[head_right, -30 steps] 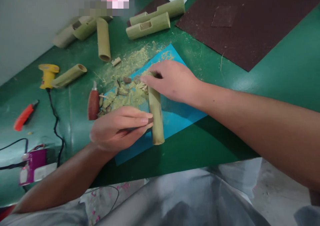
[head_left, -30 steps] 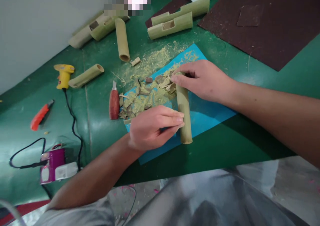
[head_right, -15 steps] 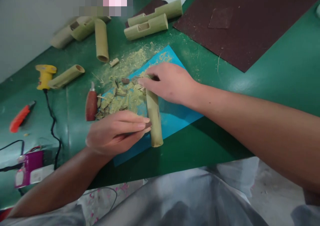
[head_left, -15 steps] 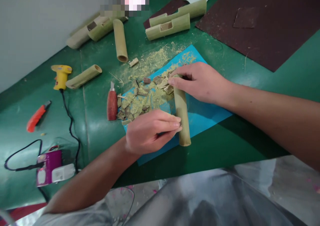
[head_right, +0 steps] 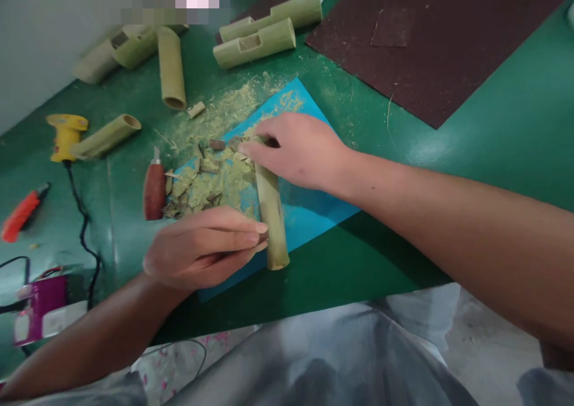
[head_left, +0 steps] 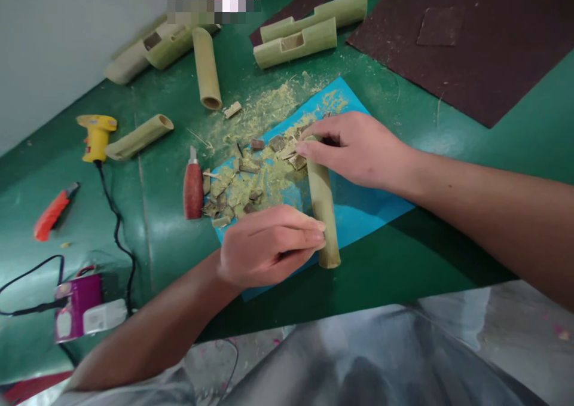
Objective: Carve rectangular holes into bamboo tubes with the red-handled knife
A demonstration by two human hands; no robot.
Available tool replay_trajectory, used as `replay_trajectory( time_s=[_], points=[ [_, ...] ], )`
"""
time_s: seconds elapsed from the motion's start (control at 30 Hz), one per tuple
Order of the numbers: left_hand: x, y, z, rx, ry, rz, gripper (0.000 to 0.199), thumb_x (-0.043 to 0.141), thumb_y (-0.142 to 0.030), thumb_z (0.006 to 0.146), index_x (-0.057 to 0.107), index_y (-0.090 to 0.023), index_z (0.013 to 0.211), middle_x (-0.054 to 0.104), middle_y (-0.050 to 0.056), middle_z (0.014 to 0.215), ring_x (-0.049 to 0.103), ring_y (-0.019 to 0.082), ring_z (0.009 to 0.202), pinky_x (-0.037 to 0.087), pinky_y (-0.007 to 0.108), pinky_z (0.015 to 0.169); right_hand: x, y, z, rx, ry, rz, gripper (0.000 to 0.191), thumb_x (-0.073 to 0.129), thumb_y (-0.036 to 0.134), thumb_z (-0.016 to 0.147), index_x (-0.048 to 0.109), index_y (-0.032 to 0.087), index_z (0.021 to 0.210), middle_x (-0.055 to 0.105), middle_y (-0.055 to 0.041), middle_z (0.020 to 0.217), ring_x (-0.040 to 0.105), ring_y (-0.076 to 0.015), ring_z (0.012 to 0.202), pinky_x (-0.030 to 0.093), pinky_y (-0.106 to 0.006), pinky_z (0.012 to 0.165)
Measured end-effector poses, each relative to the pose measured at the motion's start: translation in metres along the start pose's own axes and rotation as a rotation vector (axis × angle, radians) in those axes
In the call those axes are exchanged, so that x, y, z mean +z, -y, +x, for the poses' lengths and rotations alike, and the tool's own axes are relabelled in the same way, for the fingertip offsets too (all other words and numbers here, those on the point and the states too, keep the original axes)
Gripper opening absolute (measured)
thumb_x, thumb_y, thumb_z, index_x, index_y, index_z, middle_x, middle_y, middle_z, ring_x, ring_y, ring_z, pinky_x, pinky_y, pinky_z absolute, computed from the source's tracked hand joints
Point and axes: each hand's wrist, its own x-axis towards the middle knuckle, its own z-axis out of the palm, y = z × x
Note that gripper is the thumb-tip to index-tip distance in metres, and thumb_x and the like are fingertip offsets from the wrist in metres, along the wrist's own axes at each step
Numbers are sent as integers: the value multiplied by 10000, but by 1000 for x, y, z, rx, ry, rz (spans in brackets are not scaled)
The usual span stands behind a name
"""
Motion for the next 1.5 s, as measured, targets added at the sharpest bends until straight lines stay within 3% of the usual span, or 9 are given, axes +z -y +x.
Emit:
replay_trajectory(
  time_s=[0.17,0.37,0.8,0.93,1.07,1.2,1.33,1.43,1.5],
  points=[
    [2,0,0,10,-11,11,191,785,-77,979,717,-205,1104,867,54,1056,857,136,966,708,198,892,0,-1,-1,-46,-28,-74,379,625,376,1079,535,226,743,522,17,707,447,-146,668,280,-344,633],
    [3,5,3,16,9,31,180,743,-85,1003,708,-225,1111,868,65,1068,862,148,967,714,216,878,1,-3,-4,-85,-89,-205,206,600,381,1079,666,222,966,686,-71,1039,604,-218,915,376,-359,736],
    [6,9,4,-38,19,21,154,743,-109,999,750,-227,1098,864,77,1080,858,186,1017,718,246,884,4,6,-6,-42,-25,-481,248,534,365,1110,684,174,1158,650,-173,1380,656,-293,1081,474,-392,817],
    [6,9,4,-28,23,19,148,730,-118,1010,751,-229,1106,861,76,1075,858,180,1001,714,232,861,0,5,-9,-110,-51,-455,217,559,329,1076,687,200,1192,640,-166,1419,625,-341,1214,527,-457,971],
    [4,9,4,-36,51,28,177,693,-119,1024,760,-256,1115,862,65,1063,860,194,972,726,261,827,-8,6,-23,-171,-31,-405,220,617,356,1022,709,276,1205,641,-132,1416,573,-381,1349,503,-542,1140],
    [1,9,5,-40,80,32,160,689,-124,1029,764,-251,1093,867,66,1054,863,209,984,729,276,833,-11,4,-38,-292,47,-320,419,692,315,921,696,203,1325,624,-165,1465,514,-432,1469,451,-637,1228],
    [-1,11,5,-33,130,24,123,704,-121,1025,767,-217,1071,873,85,1061,867,206,996,719,247,845,-10,-4,-47,-376,130,-263,793,788,418,822,557,257,1564,467,-161,1700,342,-503,1624,384,-740,1266],
    [0,11,3,-32,97,18,131,718,-123,1017,762,-224,1090,876,85,1084,868,203,996,725,259,872,-5,-12,-51,-399,170,-272,1074,899,564,674,486,309,1631,343,-142,1807,219,-542,1679,290,-748,1332],
    [1,11,2,-42,85,17,134,714,-123,1021,755,-232,1087,876,78,1083,868,201,995,729,266,879,1,-16,-53,-403,171,-272,1184,932,635,617,452,342,1658,315,-124,1829,177,-522,1705,231,-708,1376]
  ],
)
